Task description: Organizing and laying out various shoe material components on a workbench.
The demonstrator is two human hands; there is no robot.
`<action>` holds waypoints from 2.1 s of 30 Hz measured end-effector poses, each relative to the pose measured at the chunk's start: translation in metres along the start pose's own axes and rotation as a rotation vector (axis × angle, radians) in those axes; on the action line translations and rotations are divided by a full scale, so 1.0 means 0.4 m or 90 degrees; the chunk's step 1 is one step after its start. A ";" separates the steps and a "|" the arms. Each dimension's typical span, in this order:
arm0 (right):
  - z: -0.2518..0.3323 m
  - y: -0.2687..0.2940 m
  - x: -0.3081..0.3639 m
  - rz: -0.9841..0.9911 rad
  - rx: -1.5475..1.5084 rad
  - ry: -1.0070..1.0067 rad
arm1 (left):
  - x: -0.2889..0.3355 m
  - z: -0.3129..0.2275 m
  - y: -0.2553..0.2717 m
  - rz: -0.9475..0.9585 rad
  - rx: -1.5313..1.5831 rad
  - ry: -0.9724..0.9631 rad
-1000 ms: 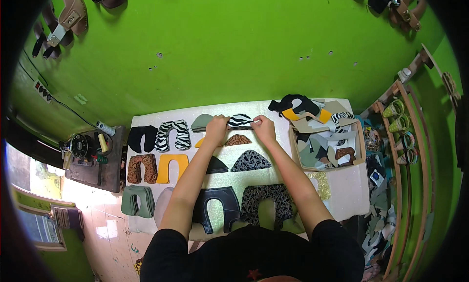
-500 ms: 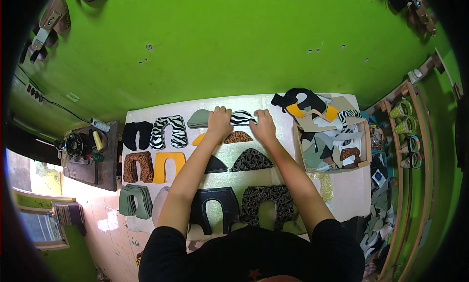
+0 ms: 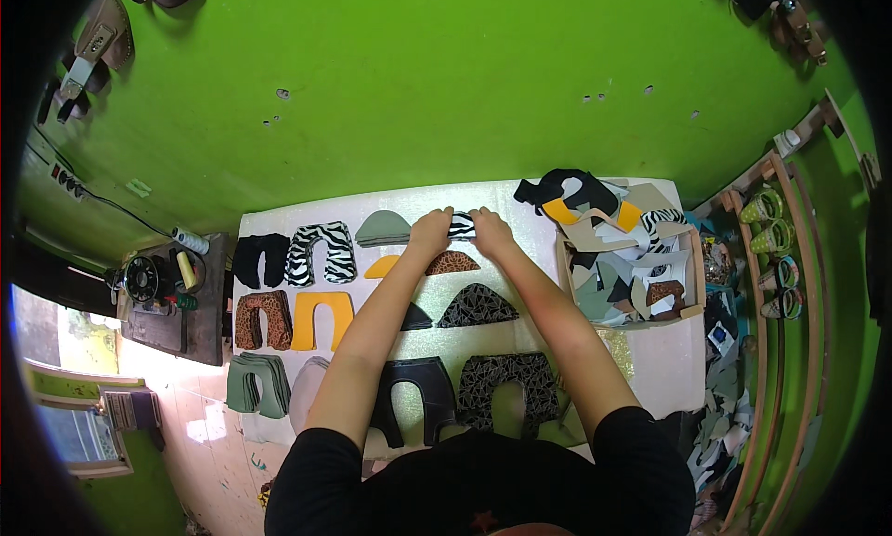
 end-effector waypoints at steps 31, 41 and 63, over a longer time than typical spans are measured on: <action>-0.489 0.370 0.318 -0.255 -0.017 -0.192 | 0.135 -0.654 -0.113 -0.021 0.164 -0.038; -0.528 0.463 0.326 -0.327 -0.077 -0.035 | 0.131 -0.644 -0.121 -0.019 0.126 -0.008; -0.595 0.382 0.489 -0.216 -0.298 -0.084 | 0.000 -0.755 -0.135 -0.041 -0.079 -0.154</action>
Point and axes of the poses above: each hand's wrist, its own x-axis away from the middle knuckle, its own y-axis out of the back of the hand, z = x × y, the point moved 7 cm from there along -x, towards the middle knuckle, and after that the axes turned 8 degrees about -y, right-handed, at the moved point
